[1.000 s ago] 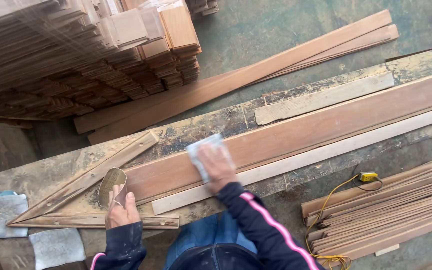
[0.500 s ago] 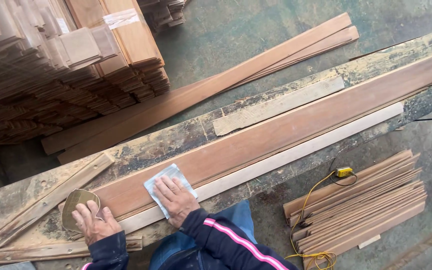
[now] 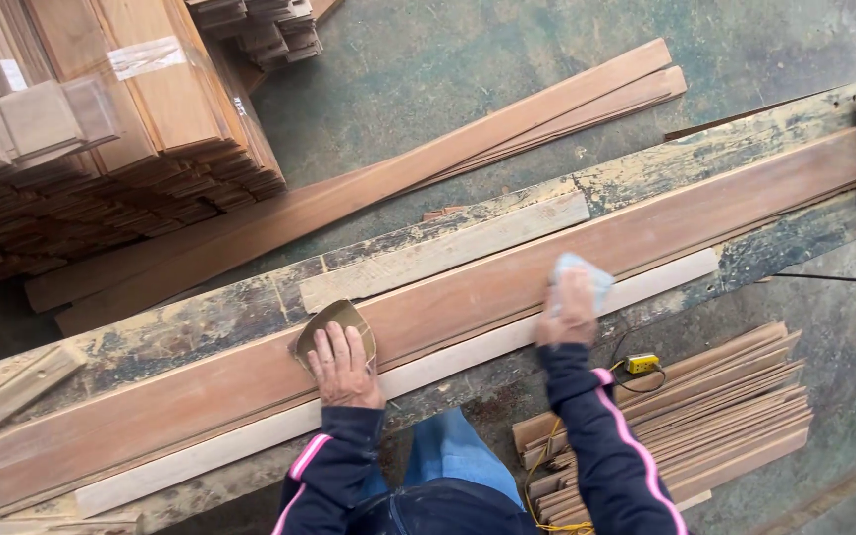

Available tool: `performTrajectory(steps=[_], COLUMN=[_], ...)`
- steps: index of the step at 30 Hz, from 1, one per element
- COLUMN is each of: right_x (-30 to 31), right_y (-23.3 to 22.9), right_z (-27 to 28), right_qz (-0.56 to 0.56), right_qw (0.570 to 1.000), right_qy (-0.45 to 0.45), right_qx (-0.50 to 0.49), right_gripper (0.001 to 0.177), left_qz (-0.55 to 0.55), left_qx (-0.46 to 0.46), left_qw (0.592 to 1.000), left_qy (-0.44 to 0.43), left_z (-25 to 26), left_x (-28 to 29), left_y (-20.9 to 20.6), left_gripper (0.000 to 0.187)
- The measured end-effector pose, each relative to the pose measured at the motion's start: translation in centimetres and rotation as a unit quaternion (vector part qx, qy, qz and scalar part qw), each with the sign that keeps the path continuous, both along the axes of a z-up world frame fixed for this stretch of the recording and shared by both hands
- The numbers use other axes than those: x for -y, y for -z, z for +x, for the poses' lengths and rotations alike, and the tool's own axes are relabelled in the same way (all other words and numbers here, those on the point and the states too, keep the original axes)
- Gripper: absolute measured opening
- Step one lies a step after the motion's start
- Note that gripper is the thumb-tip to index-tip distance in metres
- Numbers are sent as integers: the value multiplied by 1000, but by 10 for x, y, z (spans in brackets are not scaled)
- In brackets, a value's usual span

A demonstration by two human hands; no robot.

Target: Manually sanding wooden planks using sheets of sandpaper.

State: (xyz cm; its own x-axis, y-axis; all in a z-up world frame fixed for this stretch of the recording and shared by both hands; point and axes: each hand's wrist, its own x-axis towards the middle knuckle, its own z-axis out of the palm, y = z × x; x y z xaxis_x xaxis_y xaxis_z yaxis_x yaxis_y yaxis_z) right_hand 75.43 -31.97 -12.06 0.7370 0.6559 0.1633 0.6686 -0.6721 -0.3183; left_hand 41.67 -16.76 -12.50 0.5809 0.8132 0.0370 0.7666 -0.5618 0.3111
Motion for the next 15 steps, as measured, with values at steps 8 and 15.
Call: performTrajectory(steps=[8,15], right_x=[-11,60], right_y=[-34,12], right_z=[-62,146], right_qz=[15,-21], right_qw=[947,999], right_qy=[-302,27], right_qx=[-109,39], right_gripper=[68,33], left_qz=[6,8], left_qx=[-34,-39], left_qw=[999,999], left_qy=[27,27], left_z=[-3,2], left_x=[-1,-4], left_y=[-19,-18], left_gripper=[70,68])
